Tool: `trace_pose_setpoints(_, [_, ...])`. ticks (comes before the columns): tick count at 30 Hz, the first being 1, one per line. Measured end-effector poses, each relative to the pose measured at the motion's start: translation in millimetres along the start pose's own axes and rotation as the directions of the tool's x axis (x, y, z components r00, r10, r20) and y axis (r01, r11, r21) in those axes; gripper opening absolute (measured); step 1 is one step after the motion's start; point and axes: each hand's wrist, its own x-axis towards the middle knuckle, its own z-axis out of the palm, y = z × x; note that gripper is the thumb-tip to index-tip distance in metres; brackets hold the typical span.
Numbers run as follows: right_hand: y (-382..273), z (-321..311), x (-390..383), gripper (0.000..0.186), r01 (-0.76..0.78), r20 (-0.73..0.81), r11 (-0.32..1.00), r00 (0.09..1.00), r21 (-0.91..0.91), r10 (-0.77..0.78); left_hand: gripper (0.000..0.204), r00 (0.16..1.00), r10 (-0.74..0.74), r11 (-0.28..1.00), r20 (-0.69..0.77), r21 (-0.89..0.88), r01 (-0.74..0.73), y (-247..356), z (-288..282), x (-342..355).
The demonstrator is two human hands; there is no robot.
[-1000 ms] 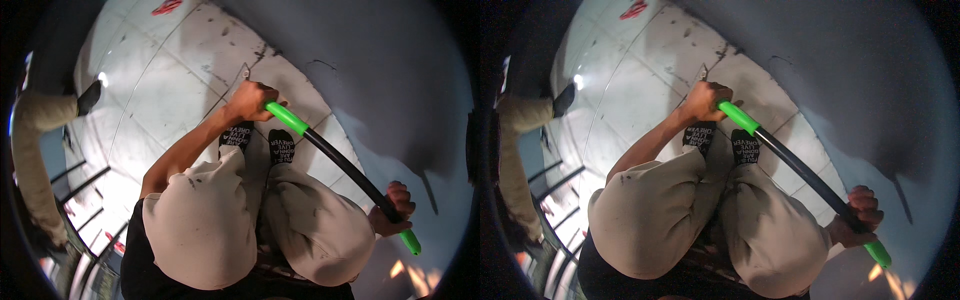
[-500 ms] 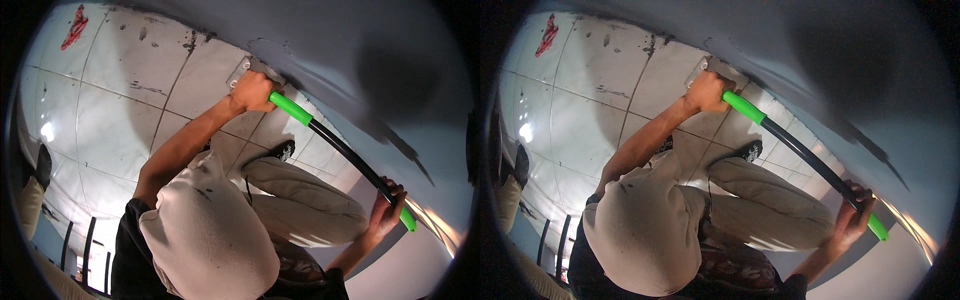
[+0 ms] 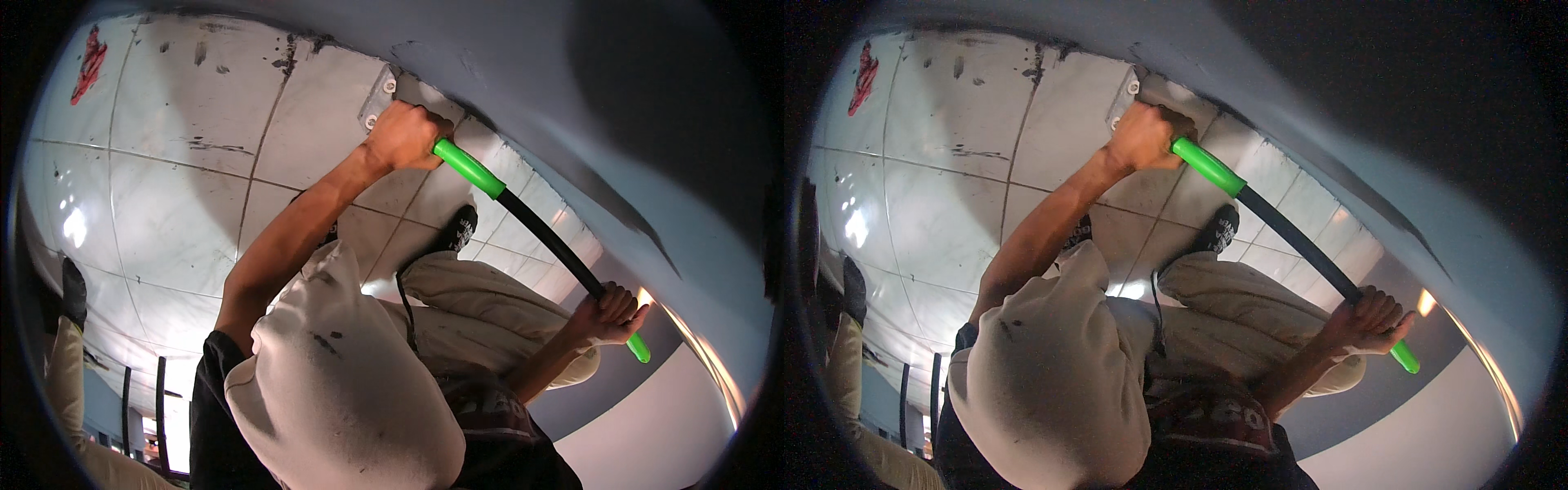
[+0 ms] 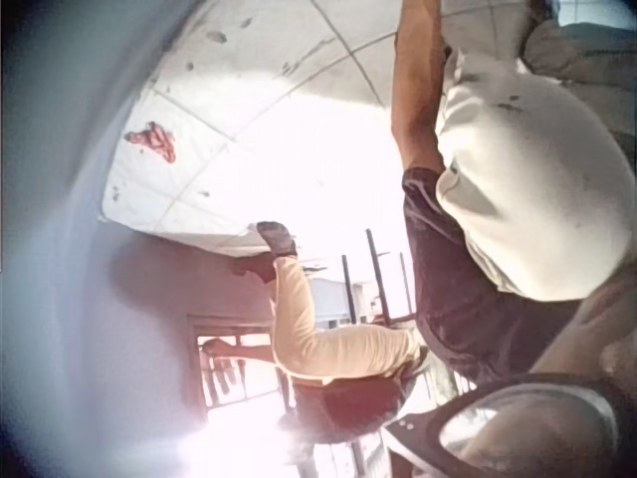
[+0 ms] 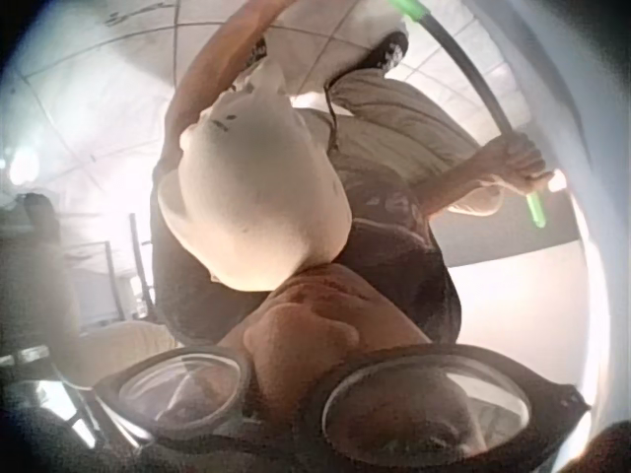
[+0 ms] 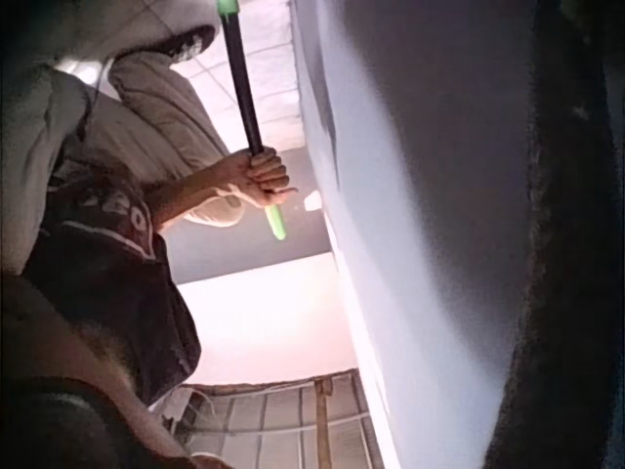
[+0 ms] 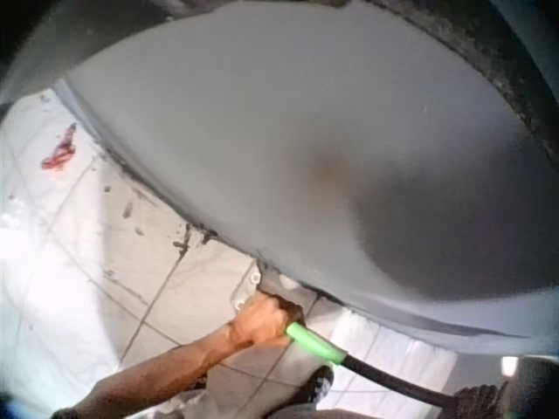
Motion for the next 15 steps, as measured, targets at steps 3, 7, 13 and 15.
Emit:
trace_pose_setpoints(3, [-5, -10, 4, 0.056, 0.012, 0.032, 1.000, 0.999, -0.007, -0.011, 0.015, 1.000, -0.001, 1.000, 0.002, -0.020, 0.001, 6, 15, 1])
trace_pose_setpoints(7, [-15, -20, 5, 0.055, 0.010, 0.021, 1.000, 1.000, 0.006, -0.010, 0.015, 1.000, 0.008, 0.997, 0.011, -0.073, -0.008, 8, 33, 8])
trace_pose_setpoints(13, [-25, -27, -1, 0.053, 0.021, -0.009, 1.000, 1.000, -0.010, -0.021, 0.015, 0.996, 0.030, 0.998, 0.081, -0.063, -0.025, 12, 47, 21])
trace_pose_setpoints(15, [-25, -28, -2, 0.053, 0.007, 0.002, 1.000, 1.000, 0.026, -0.007, 0.016, 0.995, 0.034, 0.997, 0.091, -0.065, -0.029, 11, 49, 22])
